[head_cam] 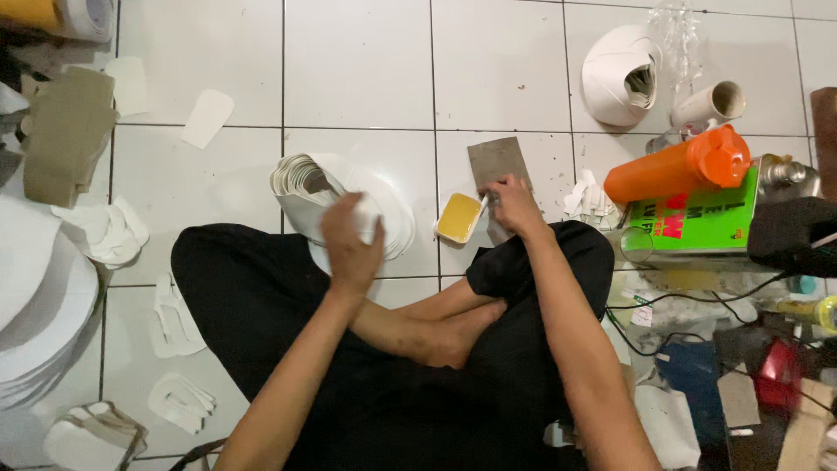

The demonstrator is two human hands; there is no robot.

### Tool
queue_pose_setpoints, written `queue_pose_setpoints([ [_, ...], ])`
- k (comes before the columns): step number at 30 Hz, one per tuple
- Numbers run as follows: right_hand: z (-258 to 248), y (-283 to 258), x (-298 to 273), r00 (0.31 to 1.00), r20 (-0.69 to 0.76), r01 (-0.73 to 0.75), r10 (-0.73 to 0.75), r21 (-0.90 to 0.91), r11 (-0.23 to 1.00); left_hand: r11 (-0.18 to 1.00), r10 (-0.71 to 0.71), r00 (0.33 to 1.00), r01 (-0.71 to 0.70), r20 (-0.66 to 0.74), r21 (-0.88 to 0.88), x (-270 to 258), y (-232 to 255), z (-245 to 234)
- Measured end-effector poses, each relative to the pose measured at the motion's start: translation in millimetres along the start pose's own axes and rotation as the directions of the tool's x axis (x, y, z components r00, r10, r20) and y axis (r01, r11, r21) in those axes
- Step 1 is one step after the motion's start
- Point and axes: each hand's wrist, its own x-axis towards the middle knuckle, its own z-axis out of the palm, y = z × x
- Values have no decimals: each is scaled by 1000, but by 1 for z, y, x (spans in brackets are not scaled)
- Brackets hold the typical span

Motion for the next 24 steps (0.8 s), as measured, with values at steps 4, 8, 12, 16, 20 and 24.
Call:
queue_pose_setpoints([
  [4,-4,0,6,996,71,-35,50,-196,980,956,-8,736,203,677,-210,-48,18,66],
  [8,-11,-3,-20,990,96,-88,106,-174,981,984,-37,809,132,586,-120,-64,23,114],
  [12,-10,-4,-32,989,92,-113,112,1,994,985,-137,877,168,461,-26,-65,24,130],
  [16,-4,8,-29,981,-9,-190,191,86,978,985,-94,907,144,411,-93,-69,20,131],
  [20,-7,31,-32,939,-127,-304,319,125,945,962,-162,901,235,402,-140,-71,16,128],
  [24,-22,42,-41,837,-298,-255,459,530,809,974,-147,902,203,407,-98,-72,16,123],
])
